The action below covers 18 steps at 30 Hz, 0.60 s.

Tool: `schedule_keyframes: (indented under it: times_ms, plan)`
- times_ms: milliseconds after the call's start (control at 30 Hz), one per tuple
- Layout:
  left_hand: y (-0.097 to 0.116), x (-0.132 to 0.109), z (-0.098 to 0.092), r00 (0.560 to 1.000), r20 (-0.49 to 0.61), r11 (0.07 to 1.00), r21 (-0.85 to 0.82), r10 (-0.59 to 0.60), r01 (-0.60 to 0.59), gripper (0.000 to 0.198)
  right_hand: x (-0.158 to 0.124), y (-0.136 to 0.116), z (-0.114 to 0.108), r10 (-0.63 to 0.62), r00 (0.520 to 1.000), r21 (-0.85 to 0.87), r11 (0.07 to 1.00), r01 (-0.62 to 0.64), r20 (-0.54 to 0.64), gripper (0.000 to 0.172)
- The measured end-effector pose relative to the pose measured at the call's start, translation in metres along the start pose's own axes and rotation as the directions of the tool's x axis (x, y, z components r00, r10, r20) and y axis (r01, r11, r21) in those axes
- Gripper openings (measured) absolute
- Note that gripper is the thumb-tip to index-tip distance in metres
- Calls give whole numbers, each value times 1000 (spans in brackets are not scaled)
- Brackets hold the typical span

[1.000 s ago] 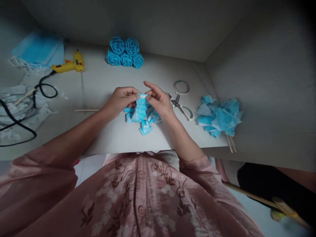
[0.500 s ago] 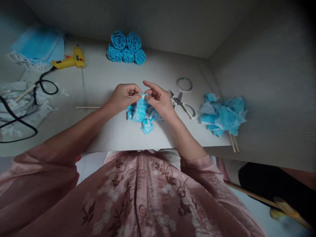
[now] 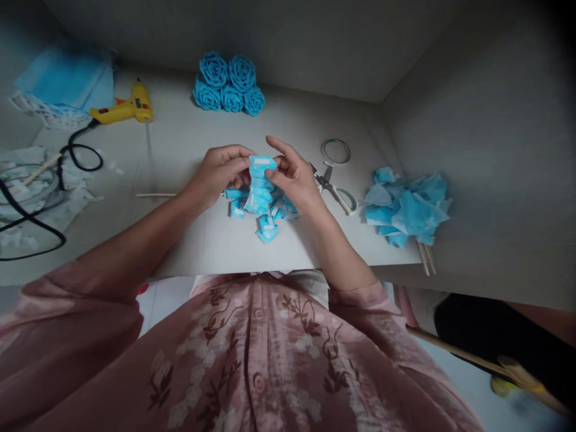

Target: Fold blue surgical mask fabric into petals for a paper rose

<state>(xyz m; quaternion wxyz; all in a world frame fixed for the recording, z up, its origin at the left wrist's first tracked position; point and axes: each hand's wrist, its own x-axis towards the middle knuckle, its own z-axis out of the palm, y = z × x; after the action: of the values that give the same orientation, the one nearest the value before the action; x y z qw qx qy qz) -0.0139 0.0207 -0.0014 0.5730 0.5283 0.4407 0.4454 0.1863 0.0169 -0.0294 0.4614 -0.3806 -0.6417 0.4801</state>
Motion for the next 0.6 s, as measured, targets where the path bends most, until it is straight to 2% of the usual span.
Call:
schedule_keyframes:
  times_ms: [133,300,400,600]
  plan:
    - [3,-1,1,999,32,998,-60,-8,10,13,1,1,-1,-32,999,-12,999,32,-44,76]
    - [2,-2,0,998,64,999,54,1,-4,17,0,-5,1,-4,997,62,998,9,-77,72]
    - [3,-2,1,1000,30,993,114,9,-12,17,-1,-12,1,45,994,54,998,-39,-103,70]
    - [5,-2,2,1000,-29,996,92,11,-9,20,-3,-20,2,108,985,76,992,-99,-132,65]
